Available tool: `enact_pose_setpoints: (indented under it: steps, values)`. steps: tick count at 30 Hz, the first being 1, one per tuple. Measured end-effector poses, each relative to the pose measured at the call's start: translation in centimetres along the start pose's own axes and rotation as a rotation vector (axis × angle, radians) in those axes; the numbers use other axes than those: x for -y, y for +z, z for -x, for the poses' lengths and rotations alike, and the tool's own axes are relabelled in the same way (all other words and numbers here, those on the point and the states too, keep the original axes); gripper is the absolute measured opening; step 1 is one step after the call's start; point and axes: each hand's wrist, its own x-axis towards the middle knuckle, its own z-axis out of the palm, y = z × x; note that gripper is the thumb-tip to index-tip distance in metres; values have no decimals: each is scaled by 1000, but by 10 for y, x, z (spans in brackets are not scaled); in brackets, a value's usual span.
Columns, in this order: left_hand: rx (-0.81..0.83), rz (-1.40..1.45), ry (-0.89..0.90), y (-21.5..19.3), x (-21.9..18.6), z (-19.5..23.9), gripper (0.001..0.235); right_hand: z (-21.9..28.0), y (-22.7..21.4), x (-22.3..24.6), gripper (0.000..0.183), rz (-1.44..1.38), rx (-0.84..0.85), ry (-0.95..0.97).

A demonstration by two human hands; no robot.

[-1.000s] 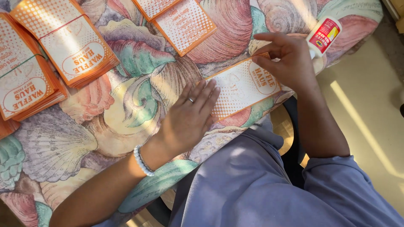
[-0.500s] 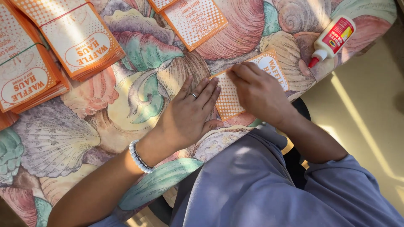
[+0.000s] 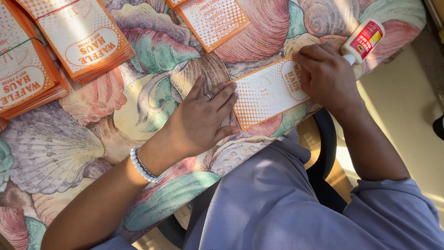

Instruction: Applying glue to paper templates and folding them to assemble paper bags

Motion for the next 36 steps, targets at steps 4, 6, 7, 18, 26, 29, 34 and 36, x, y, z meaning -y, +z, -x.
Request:
enact_pose_setpoints:
  steps: [4,6,7,18,26,29,34,36]
  values:
    - [-41,-7,20,3,1,1,72,3,0,-2,23,55,-30,74]
    - [-24,-28,22,2,1,0,73,-4,0,27,19,-64,-70,48]
    - [-6,-47,23,1,1,0,75,-8,0,42,17,-185,-108,21]
    - [-76,-17,18,2,-3,0,70,2,14,29,41,-233,-79,115]
    - [-80,108,-118,-14,-47,-6,75,62,-14,74,29,-111,-335,533]
    - [-18,316,-93,-19,-74,-3,78,86,-9,107,77,-395,-222,995]
    - [-31,276,115,-20,-95,1,70,90,0,116,77,-817,-427,1009]
    - [-34,237,190,-19,-91,2,70,82,-4,89,64,-799,-480,926]
